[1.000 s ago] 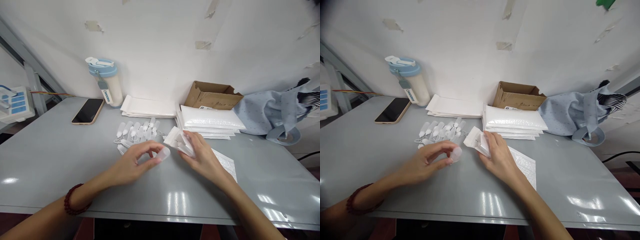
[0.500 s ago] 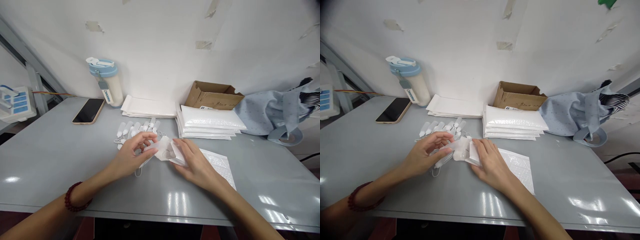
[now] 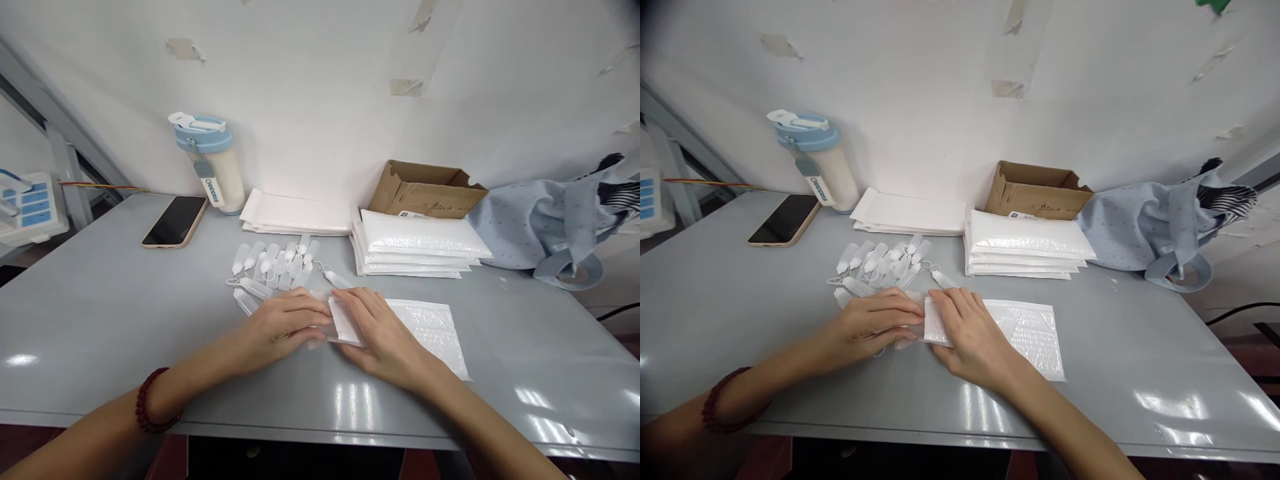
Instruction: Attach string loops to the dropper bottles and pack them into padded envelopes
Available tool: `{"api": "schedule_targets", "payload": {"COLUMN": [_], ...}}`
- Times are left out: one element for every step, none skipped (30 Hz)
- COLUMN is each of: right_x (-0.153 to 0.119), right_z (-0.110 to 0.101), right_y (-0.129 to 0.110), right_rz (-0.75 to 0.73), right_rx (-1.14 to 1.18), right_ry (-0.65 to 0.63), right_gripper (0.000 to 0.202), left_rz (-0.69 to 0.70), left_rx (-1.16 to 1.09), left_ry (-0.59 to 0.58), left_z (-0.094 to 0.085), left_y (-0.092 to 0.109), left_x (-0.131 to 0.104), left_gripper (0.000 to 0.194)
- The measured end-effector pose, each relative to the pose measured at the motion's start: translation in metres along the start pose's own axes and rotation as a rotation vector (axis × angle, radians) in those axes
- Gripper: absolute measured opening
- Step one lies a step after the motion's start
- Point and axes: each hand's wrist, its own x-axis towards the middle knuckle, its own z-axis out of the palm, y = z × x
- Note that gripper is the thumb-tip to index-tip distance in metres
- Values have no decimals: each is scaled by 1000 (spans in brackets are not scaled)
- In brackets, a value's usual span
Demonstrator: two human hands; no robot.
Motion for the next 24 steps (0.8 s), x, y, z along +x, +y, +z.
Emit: {"api": "schedule_targets", "payload": {"right_x": [0,0,0,0,0,-1,-1,-1,-1,-1,-1,-1,-1,-1,-1,-1,-1,-1,-1,-1,-1,-1,0,0], "right_z": [1,2,3,3,4,4,4,4,4,4,4,4,4,4,4,4,5,5,6,6,7,7,8,8], "right_y": [-1,-2,-3,-4,-4,-4,-4,-3,-2,-1,0,2,3,5,6,7,7,8,7,7,7,6,5,4], "right_rz": [-10,-19,-27,-31,-32,-30,-27,-22,-18,-11,-2,7,16,23,30,33,33,30,25,17,7,-4,-15,-25], "right_rx": [19,35,47,54,57,57,54,52,50,48,45,42,38,32,27,19,10,-1,-10,-19,-26,-32,-36,-42], "right_ry": [6,18,36,57,75,89,103,116,129,144,159,172,181,188,194,197,199,197,193,187,179,171,166,163], "right_gripper": [58,58,57,57,57,57,56,56,56,56,56,56,56,57,57,57,58,58,59,59,59,59,59,59], "left_rz": [-29,-54,-70,-88,-77,-45,-13,26,52,67,68,49,35,22,10,-1,-10,-20,-37,-57,-79,-103,-128,-151], "left_rx": [-33,-56,-70,-70,-63,-48,-24,5,43,89,139,186,222,243,252,247,234,220,207,196,189,187,193,204], "left_ry": [5,19,33,26,22,19,14,26,58,109,172,221,260,275,263,231,191,155,125,100,82,70,72,85], "left_z": [1,2,3,4,5,5,5,5,4,3,1,-1,-3,-4,-5,-6,-5,-5,-4,-2,-1,0,1,2], "left_y": [3,6,8,10,11,11,11,10,9,9,8,7,6,5,4,3,2,2,1,1,2,2,3,4], "left_x": [1,1,1,1,1,0,-1,-1,-2,-2,-1,-1,0,0,1,1,1,0,0,-1,-2,-3,-3,-3], "left_gripper": [19,19,19,21,24,26,28,30,32,32,30,28,24,19,15,12,11,11,12,13,13,14,14,14]}}
